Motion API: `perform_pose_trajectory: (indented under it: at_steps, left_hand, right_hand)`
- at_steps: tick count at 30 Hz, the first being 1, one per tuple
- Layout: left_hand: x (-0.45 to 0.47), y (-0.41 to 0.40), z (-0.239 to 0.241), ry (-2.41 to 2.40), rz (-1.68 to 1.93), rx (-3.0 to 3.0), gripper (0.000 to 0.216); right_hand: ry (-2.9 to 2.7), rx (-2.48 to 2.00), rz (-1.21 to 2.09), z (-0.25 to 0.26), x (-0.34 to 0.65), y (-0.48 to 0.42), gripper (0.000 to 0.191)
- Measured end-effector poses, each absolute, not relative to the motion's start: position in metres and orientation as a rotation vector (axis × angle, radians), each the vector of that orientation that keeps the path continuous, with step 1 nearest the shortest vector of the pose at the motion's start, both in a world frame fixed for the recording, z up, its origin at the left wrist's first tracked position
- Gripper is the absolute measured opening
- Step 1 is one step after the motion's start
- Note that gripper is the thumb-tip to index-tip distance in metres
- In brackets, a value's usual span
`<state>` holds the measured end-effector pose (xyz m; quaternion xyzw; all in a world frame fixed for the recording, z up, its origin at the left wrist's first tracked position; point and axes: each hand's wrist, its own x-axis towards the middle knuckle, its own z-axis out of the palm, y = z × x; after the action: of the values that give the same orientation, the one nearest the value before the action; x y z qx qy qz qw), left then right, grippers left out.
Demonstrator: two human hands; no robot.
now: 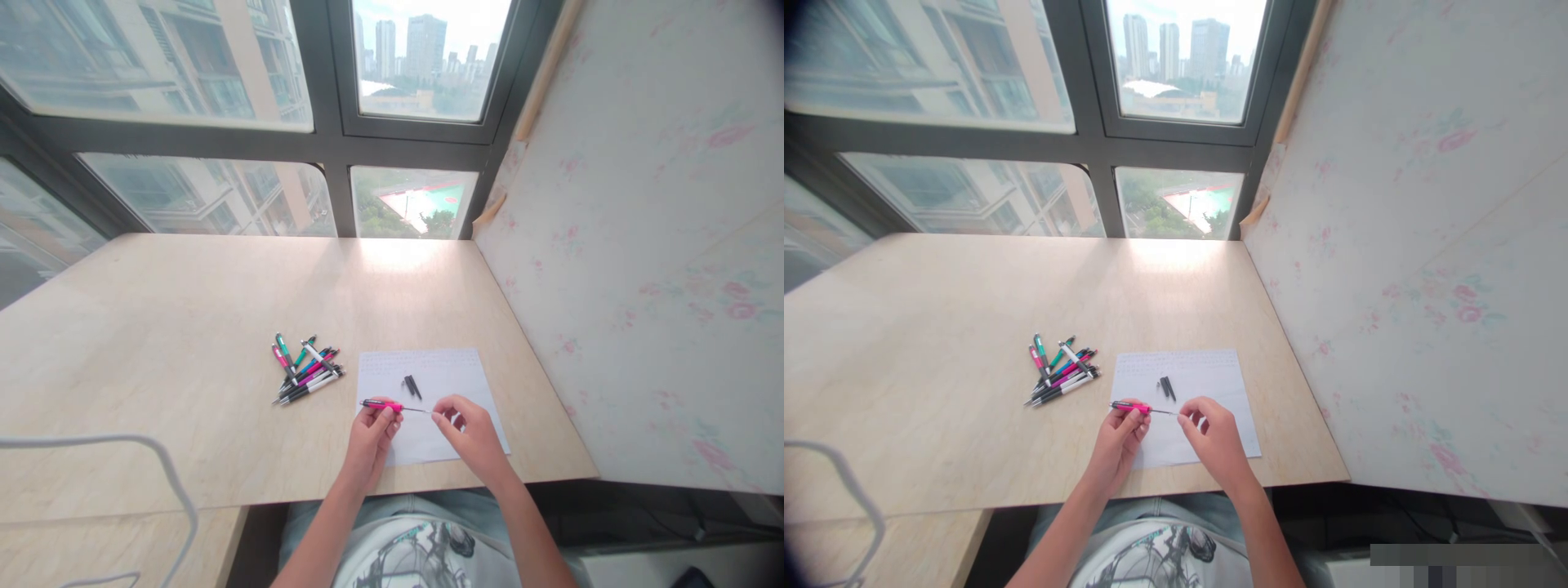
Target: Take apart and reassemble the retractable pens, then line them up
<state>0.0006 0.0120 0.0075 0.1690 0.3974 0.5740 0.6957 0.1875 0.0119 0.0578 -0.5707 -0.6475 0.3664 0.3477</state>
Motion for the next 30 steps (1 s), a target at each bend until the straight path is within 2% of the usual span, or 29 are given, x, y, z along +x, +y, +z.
perform_pose_trajectory:
  at_steps: [21,30]
  left_hand:
    - [0.001,0.012,0.007,0.886,1.268,0.392,0.026]
    - [0.001,0.010,0.007,0.852,1.238,0.435,0.019]
  right_hand:
    - [-1.698,-1.469,0.949,0.059,0.188,0.013,0.014]
    - [-1.697,-1.436,0.960,0.055,0.175,0.014,0.011]
